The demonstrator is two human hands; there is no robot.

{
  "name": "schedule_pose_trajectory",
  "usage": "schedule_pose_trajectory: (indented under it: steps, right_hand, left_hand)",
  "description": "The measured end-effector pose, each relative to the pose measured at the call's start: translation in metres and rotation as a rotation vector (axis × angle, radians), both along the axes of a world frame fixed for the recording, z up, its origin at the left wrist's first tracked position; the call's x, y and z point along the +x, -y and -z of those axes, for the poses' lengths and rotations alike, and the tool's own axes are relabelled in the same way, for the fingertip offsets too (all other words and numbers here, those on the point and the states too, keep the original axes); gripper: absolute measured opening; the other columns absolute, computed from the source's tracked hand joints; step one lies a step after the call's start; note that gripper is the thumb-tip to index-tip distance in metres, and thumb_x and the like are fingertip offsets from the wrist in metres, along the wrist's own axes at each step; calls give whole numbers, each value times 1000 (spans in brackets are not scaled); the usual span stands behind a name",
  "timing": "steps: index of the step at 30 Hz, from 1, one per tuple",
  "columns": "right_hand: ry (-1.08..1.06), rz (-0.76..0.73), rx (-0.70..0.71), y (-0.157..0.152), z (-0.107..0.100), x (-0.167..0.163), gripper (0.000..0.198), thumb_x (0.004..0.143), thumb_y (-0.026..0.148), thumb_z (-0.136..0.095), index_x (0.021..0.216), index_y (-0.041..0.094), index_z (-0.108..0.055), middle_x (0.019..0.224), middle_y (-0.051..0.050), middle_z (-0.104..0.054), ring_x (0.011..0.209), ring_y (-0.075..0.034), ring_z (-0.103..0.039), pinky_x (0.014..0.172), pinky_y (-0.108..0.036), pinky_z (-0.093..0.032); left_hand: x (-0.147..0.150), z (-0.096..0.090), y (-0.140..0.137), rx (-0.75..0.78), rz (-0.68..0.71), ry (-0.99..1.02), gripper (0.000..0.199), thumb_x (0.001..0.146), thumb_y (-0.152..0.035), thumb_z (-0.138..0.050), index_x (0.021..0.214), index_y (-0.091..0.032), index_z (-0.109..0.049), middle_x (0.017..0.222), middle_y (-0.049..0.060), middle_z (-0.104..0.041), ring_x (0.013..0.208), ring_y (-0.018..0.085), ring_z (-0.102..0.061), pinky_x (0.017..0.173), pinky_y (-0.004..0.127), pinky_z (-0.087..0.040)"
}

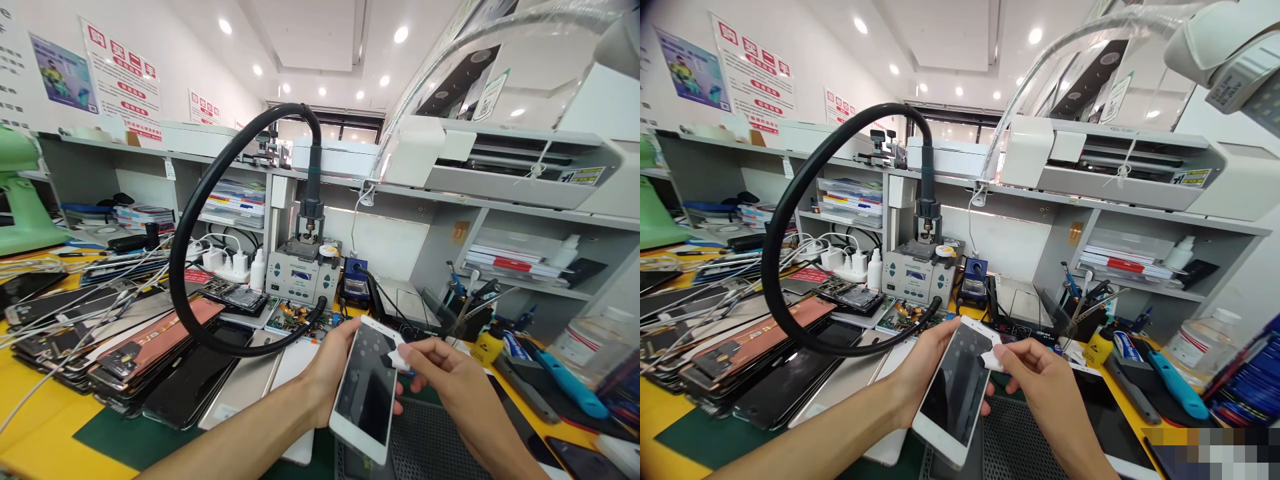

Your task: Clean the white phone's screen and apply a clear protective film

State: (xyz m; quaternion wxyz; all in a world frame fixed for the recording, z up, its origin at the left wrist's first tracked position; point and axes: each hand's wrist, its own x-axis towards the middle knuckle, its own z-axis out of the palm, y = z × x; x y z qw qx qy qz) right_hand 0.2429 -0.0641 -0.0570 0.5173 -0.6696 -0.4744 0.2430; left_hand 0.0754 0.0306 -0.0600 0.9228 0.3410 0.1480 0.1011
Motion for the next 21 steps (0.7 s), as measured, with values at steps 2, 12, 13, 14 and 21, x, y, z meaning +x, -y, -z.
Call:
schedule_pose_trajectory:
  steps: [2, 12, 13, 14, 21]
  right_hand:
    - [18, -6, -4, 0, -1, 0, 38, 80, 56, -70, 78, 18, -70, 64, 0, -65, 59, -16, -56, 64, -28, -45]
    - [39, -219, -140, 4, -5, -12, 35, 82, 52, -69, 75, 18, -68, 63, 0, -65, 57, -14, -57, 58, -25, -45]
    - [34, -251, -144, 4, -5, -13, 34, 83, 51, -69, 75, 18, -68, 63, 0, -65, 57, -14, -57, 57, -24, -45]
    - [31, -280, -148, 5, -4, -14, 34, 83, 51, -68, 75, 18, -68, 63, 1, -65, 56, -13, -57, 57, -23, -46]
    - [-17, -404, -192, 8, 2, -17, 29, 79, 45, -75, 75, 18, -66, 68, -1, -68, 58, -13, -59, 55, -21, -47]
  left_hand:
    - [0, 2, -1, -8, -11, 2, 60, 88, -65, -37, 92, -13, -67, 72, 12, -68, 59, 26, -67, 61, 32, -49]
    - [1, -3, -1, -102, -243, 45, 41, 87, -50, -51, 64, -17, -55, 58, 2, -59, 45, 14, -51, 46, 24, -37]
    - [1, -3, -3, -100, -253, 50, 42, 88, -51, -51, 64, -17, -55, 59, 2, -59, 45, 13, -50, 46, 24, -37]
    - [1, -2, -4, -100, -261, 54, 43, 88, -51, -50, 64, -16, -56, 60, 3, -59, 45, 13, -51, 46, 24, -37]
    - [-1, -7, -9, -108, -297, 13, 47, 91, -53, -41, 71, -15, -60, 64, 9, -65, 53, 21, -62, 53, 28, -46]
